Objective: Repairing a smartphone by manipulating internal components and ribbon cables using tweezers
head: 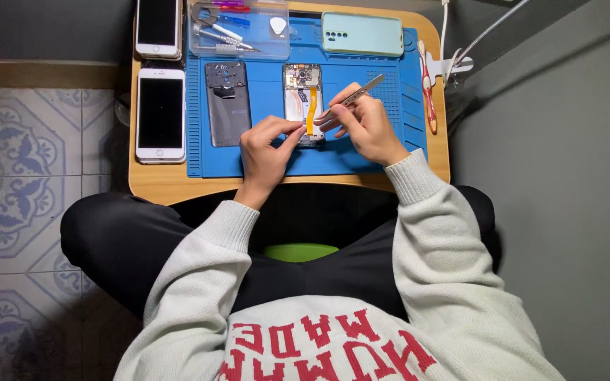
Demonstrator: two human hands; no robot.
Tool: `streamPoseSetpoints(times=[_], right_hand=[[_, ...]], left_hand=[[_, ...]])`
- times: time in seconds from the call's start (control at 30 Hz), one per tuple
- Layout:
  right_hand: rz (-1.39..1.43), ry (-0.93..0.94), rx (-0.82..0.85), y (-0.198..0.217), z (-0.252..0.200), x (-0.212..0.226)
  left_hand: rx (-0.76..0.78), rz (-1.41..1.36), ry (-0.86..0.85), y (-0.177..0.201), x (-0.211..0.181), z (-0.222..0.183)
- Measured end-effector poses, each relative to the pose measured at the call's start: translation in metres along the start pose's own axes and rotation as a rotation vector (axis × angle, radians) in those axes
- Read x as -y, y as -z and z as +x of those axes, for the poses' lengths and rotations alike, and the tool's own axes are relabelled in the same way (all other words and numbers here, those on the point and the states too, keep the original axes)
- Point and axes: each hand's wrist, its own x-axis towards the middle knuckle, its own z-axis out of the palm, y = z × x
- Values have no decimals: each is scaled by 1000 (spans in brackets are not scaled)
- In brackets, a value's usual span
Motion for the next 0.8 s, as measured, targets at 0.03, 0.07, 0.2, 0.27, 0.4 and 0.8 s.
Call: streamPoseSetpoints(times=[0.03, 0.07, 0.2, 0.27, 0.4, 0.8], right_hand=[[-1, -2, 3, -1, 3, -4], [4, 1, 7, -2, 3, -7], [14, -10, 42, -2, 3, -21], [5, -9, 35, -4, 3, -21], [-3, -19, 12, -11, 2, -18], [93, -77, 21, -3, -1, -45]], left_hand=[[-3, -1, 3, 1, 1, 1], [25, -12, 3, 2, 2, 0], [56, -44, 6, 1, 6, 0], [49, -50, 6, 0, 0, 2], [48, -70, 19, 0, -4, 1], [95, -104, -2, 3, -2, 0]])
